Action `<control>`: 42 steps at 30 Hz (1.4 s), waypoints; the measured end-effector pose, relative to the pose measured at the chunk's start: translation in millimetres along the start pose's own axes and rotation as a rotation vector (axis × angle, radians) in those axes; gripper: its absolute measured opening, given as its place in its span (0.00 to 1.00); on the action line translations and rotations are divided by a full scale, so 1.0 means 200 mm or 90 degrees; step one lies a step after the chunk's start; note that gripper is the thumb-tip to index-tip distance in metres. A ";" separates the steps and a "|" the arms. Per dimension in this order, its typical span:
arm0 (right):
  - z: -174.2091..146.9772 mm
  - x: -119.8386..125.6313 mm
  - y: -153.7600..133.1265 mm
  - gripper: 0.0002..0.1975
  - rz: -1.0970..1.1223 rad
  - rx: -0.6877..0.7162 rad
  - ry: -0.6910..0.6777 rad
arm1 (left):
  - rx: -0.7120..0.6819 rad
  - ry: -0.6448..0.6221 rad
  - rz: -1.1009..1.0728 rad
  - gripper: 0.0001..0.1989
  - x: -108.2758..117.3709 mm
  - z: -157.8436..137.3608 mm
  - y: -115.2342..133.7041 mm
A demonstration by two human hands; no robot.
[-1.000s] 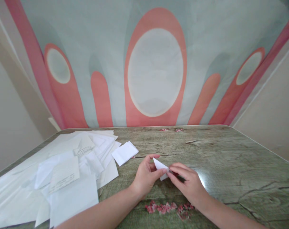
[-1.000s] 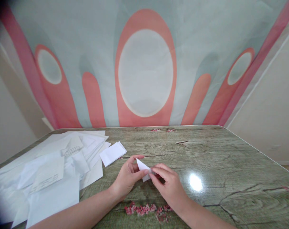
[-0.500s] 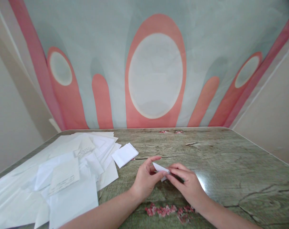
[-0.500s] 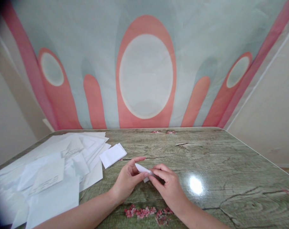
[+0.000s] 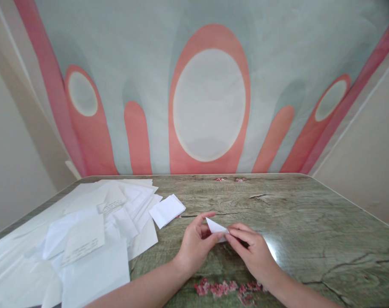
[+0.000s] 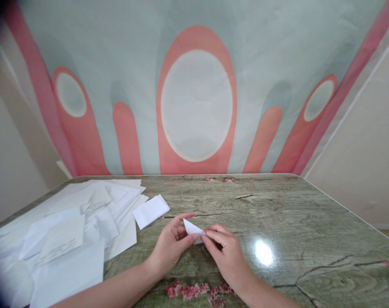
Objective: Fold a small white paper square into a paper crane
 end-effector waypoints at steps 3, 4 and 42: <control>0.00 -0.01 0.00 0.12 0.019 -0.007 -0.020 | 0.003 0.010 0.000 0.28 0.00 0.00 0.00; -0.01 -0.01 -0.01 0.12 0.023 -0.010 -0.027 | 0.001 0.017 0.003 0.29 0.00 0.00 -0.01; 0.01 0.03 0.04 0.10 0.015 0.013 0.024 | -0.365 -0.050 0.428 0.09 0.03 -0.02 0.08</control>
Point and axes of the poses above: each hand's wrist, its own z-axis towards the middle knuckle, its own x-axis out of the back of the hand, y = z × x, the point moved 2 cm from there along z, towards the middle knuckle, and after that the axes turned 14 degrees about -x, right-handed, at the moved point
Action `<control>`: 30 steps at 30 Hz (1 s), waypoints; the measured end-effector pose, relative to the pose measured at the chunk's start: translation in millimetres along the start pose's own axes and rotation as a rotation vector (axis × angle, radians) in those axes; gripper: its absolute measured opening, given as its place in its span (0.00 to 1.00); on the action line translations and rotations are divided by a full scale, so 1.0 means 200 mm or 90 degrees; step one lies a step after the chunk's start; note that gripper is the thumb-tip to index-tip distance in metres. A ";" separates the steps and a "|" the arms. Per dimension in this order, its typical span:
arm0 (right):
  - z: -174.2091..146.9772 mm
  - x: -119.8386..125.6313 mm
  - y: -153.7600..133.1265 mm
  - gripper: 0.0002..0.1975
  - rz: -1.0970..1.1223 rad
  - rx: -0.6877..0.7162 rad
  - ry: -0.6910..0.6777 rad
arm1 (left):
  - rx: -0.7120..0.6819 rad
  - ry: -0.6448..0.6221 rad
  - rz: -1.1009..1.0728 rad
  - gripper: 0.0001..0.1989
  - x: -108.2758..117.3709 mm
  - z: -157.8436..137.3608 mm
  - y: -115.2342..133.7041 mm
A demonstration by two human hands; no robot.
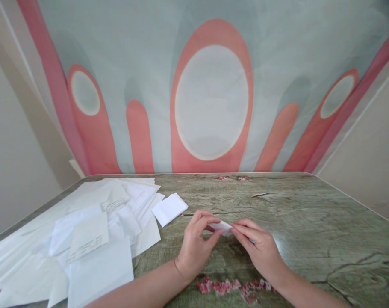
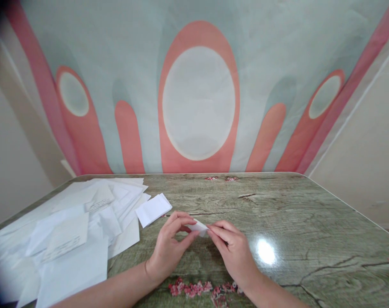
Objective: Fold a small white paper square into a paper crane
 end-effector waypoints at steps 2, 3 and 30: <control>0.00 0.00 0.00 0.10 0.010 -0.010 -0.005 | 0.003 0.003 -0.024 0.10 0.00 0.00 0.00; 0.00 0.00 0.00 0.11 0.014 -0.014 -0.005 | 0.006 0.002 -0.031 0.10 0.00 0.00 -0.01; -0.01 0.00 -0.02 0.11 -0.003 -0.016 0.021 | -0.045 -0.046 0.217 0.11 0.01 0.00 0.05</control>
Point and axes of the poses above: each hand's wrist, its own z-axis towards the middle knuckle, its own x-axis out of the back of the hand, y = z × x, the point moved 2 cm from there along z, towards the middle knuckle, and after that the axes turned 14 degrees about -x, right-handed, at the moved point
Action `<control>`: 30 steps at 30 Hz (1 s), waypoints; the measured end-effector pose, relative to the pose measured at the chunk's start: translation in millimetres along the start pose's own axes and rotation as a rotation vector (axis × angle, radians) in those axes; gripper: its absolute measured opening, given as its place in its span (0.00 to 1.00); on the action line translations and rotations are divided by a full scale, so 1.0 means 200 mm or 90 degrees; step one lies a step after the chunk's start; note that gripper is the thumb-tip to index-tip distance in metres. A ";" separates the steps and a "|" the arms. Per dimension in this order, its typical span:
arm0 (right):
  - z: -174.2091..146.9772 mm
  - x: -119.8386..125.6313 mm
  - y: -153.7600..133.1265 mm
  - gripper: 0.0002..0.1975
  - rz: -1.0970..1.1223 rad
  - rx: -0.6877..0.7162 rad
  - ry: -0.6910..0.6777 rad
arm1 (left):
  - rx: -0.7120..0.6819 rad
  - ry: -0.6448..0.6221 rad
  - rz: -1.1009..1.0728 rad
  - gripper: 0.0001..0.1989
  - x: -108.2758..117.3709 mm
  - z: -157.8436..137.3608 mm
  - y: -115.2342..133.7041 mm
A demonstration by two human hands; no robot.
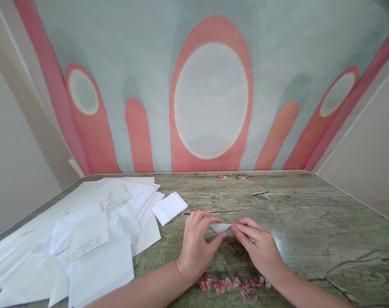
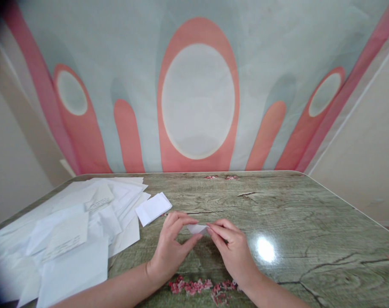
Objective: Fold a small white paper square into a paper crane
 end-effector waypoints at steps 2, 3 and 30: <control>0.00 0.00 -0.01 0.12 -0.001 0.006 0.002 | -0.006 -0.011 0.006 0.10 0.00 0.00 0.00; 0.00 0.00 -0.01 0.12 -0.002 0.006 0.002 | -0.013 -0.013 0.008 0.10 0.00 0.00 0.00; -0.01 -0.01 -0.03 0.12 -0.005 0.015 -0.012 | 0.037 -0.039 -0.115 0.08 -0.03 0.00 -0.04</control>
Point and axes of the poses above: each hand's wrist, its own z-axis towards the middle knuckle, its own x-axis out of the back of the hand, y = z × x, the point moved 2 cm from there along z, towards the middle knuckle, and after that the axes turned 14 degrees about -x, right-handed, at the moved point
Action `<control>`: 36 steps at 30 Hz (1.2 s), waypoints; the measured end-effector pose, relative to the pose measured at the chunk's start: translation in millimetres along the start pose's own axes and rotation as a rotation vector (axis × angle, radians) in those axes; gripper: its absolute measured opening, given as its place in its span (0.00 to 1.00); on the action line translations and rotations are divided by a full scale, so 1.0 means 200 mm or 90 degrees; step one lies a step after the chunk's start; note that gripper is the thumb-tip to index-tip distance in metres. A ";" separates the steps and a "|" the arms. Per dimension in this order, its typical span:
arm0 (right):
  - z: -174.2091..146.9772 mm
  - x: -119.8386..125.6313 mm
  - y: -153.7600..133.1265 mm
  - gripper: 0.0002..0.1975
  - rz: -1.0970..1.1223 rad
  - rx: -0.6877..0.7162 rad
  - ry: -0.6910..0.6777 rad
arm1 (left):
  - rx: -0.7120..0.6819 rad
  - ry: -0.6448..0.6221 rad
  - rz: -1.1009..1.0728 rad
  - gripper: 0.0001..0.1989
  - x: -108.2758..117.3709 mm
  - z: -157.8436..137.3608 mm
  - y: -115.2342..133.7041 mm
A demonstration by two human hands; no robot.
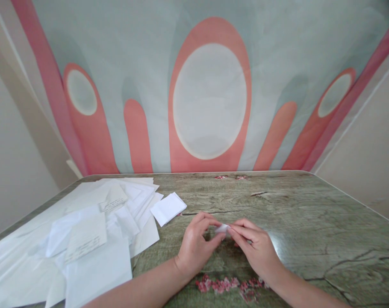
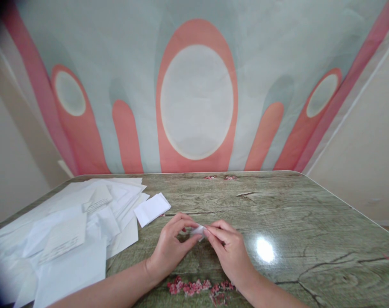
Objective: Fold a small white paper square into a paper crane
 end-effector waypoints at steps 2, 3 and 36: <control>0.00 0.00 -0.01 0.12 -0.011 0.034 0.006 | -0.005 0.001 0.009 0.08 0.00 0.00 0.00; 0.00 0.00 -0.01 0.12 -0.015 0.049 0.007 | -0.009 0.003 0.014 0.09 0.00 0.00 0.00; 0.00 0.01 0.03 0.11 -0.021 0.066 0.035 | -0.038 -0.016 0.076 0.11 0.02 0.00 0.04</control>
Point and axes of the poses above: each hand's wrist, its own z-axis towards the middle knuckle, its own x-axis out of the back of the hand, y = z × x, the point moved 2 cm from there along z, towards the middle knuckle, and after that the axes turned 14 degrees about -x, right-handed, at the moved point
